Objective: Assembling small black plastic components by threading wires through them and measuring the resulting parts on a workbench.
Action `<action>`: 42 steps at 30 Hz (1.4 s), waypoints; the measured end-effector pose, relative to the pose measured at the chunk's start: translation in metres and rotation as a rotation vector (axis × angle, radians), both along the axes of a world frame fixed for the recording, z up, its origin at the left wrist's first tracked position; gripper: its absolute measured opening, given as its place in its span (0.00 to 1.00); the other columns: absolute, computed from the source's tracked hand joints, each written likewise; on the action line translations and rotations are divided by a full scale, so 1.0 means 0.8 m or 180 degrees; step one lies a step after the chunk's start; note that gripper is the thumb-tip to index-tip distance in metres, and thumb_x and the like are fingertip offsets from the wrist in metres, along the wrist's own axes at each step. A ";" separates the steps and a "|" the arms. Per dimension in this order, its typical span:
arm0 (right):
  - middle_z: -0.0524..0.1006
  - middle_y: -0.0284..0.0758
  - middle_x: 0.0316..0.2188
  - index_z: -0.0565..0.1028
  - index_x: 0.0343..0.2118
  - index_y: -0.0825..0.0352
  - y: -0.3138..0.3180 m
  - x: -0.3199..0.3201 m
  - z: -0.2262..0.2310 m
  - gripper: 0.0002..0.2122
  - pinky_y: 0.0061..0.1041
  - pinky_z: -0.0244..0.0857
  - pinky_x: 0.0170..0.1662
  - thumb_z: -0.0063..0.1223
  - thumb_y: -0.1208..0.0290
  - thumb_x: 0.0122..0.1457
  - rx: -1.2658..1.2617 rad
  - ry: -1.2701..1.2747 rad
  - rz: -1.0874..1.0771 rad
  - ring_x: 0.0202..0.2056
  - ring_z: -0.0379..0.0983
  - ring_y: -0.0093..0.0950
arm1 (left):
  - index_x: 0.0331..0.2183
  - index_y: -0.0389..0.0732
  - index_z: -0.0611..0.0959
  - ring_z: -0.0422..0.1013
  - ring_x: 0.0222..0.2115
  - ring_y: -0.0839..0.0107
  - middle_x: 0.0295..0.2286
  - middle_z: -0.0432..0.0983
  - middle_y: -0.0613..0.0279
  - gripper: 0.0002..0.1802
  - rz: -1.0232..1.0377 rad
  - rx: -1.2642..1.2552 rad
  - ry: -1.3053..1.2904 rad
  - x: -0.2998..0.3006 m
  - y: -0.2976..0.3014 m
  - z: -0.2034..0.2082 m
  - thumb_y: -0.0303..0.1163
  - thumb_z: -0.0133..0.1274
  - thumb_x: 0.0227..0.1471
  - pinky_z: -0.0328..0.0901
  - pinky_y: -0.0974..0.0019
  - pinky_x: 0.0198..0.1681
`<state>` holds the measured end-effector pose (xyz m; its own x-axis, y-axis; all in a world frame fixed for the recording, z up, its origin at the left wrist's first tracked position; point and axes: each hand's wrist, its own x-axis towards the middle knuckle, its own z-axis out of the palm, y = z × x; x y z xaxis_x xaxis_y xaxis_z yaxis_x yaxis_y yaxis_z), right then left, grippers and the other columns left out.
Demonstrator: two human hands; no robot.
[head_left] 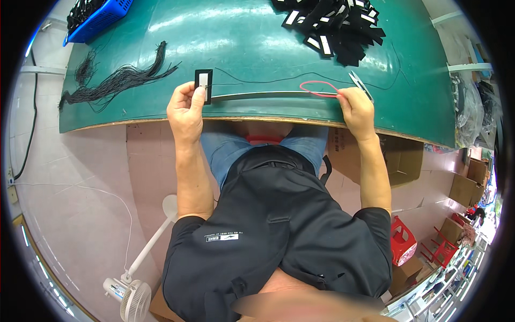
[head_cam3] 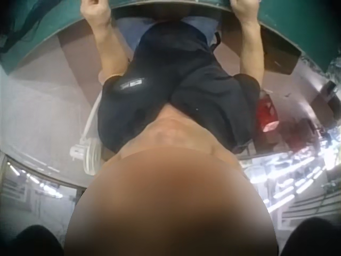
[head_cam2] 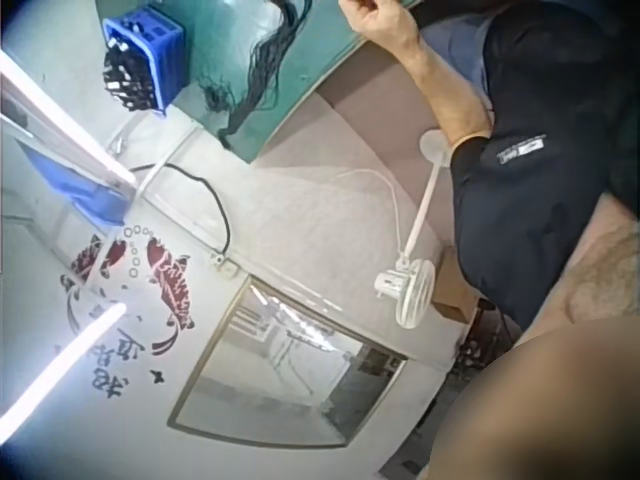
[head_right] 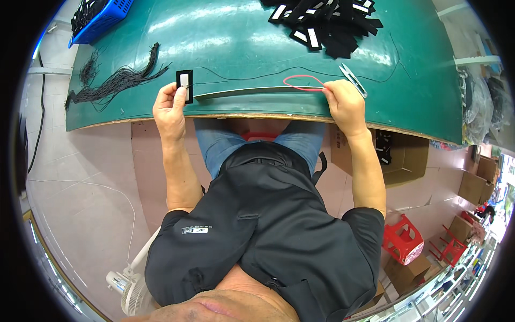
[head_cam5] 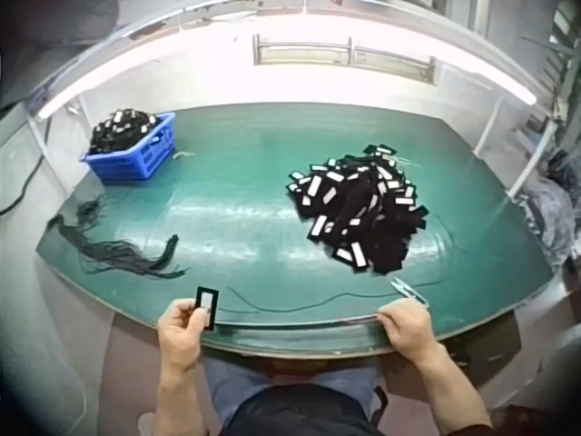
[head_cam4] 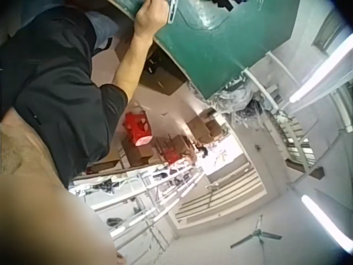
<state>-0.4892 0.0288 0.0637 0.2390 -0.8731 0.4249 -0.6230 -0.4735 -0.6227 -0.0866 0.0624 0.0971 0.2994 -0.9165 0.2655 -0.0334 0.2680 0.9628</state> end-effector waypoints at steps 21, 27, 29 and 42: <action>0.80 0.38 0.39 0.81 0.39 0.68 0.022 0.027 0.020 0.15 0.34 0.71 0.43 0.69 0.73 0.48 -0.0660 0.0915 -0.0175 0.39 0.76 0.38 | 0.42 0.33 0.81 0.72 0.31 0.82 0.32 0.79 0.67 0.10 -0.0088 0.0161 0.0232 -0.003 0.008 -0.011 0.25 0.61 0.59 0.68 0.77 0.38; 0.79 0.40 0.46 0.81 0.43 0.67 -0.005 0.153 0.060 0.15 0.35 0.69 0.53 0.67 0.73 0.51 -0.0587 -0.0668 0.0617 0.47 0.76 0.40 | 0.42 0.32 0.81 0.72 0.31 0.83 0.33 0.79 0.67 0.10 -0.0397 0.0193 0.0147 -0.022 0.014 -0.001 0.25 0.61 0.59 0.68 0.77 0.38; 0.80 0.38 0.44 0.81 0.42 0.66 -0.021 0.199 0.048 0.14 0.35 0.69 0.50 0.66 0.72 0.52 -0.0511 -0.0857 0.0935 0.46 0.76 0.39 | 0.42 0.33 0.81 0.72 0.31 0.83 0.33 0.80 0.67 0.11 -0.0440 0.0210 0.0095 -0.026 0.018 0.006 0.25 0.61 0.59 0.68 0.77 0.37; 0.79 0.34 0.37 0.81 0.34 0.65 -0.021 0.237 0.017 0.08 0.35 0.68 0.47 0.66 0.72 0.51 -0.0675 0.0006 0.1308 0.40 0.75 0.37 | 0.43 0.40 0.83 0.72 0.25 0.81 0.28 0.80 0.66 0.14 0.1034 0.0665 -0.1448 0.008 0.034 -0.022 0.27 0.64 0.53 0.66 0.73 0.28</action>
